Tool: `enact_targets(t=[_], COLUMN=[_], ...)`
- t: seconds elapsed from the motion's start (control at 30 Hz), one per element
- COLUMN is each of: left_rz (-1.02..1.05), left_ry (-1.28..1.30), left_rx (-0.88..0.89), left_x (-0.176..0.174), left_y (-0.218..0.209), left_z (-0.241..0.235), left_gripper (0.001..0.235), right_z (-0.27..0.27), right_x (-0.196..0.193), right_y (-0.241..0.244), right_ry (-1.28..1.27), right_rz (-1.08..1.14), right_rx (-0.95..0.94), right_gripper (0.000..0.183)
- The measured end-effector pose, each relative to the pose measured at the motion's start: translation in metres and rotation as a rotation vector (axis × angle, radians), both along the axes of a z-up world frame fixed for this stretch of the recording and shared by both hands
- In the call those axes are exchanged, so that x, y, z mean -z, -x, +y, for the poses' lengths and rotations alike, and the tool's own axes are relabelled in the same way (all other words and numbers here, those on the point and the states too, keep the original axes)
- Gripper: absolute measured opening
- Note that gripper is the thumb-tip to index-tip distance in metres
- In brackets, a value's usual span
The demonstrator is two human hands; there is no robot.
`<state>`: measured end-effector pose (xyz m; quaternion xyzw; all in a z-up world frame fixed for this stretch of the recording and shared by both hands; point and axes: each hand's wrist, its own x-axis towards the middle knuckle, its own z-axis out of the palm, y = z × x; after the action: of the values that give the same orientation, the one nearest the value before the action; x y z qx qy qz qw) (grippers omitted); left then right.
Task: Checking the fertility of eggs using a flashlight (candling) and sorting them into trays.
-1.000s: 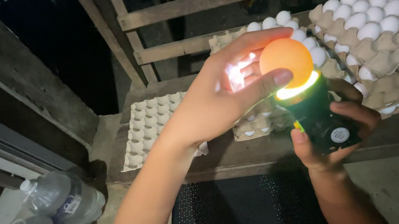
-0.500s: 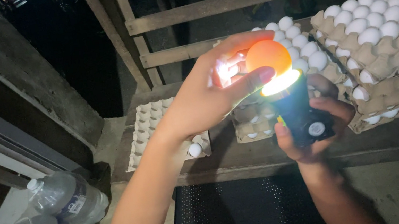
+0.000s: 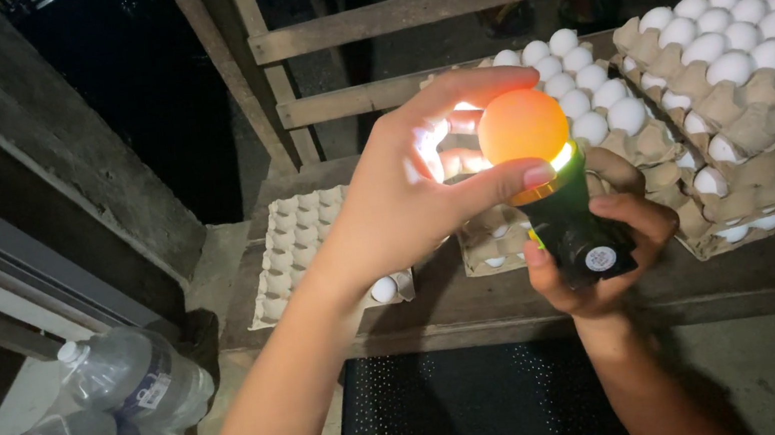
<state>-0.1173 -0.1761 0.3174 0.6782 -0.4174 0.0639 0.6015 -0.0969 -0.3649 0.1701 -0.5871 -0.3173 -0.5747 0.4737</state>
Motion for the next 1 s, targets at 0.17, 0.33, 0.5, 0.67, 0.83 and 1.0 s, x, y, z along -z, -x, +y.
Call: enact_targets(t=[0.17, 0.33, 0.5, 0.67, 0.83, 1.0], left_rz=[-0.009, -0.051, -0.073, -0.081, -0.078, -0.104], left_ry=[0.02, 0.006, -0.047, -0.064, -0.076, -0.115], left_rx=[0.013, 0.003, 0.023, 0.016, 0.019, -0.021], left_x=[0.006, 0.003, 0.0, -0.001, 0.0, -0.001], left_y=[-0.003, -0.002, -0.003, -0.002, -0.003, -0.007], left_z=[0.0, 0.001, 0.003, 0.004, 0.004, 0.002], left_gripper=[0.052, 0.05, 0.051, 0.051, 0.051, 0.055], right_z=[-0.003, -0.003, 0.0, -0.004, -0.004, -0.002], right_x=[0.006, 0.004, 0.003, 0.002, 0.005, 0.01], right_y=[-0.003, 0.001, 0.002, 0.0, -0.003, -0.009], right_ry=[-0.001, 0.016, -0.02, 0.024, 0.032, -0.017], right_rz=[0.019, 0.051, 0.035, 0.007, 0.008, -0.002], right_rx=[-0.094, -0.09, -0.103, -0.066, -0.057, -0.123], right_gripper=[0.062, 0.062, 0.062, 0.064, 0.063, 0.063])
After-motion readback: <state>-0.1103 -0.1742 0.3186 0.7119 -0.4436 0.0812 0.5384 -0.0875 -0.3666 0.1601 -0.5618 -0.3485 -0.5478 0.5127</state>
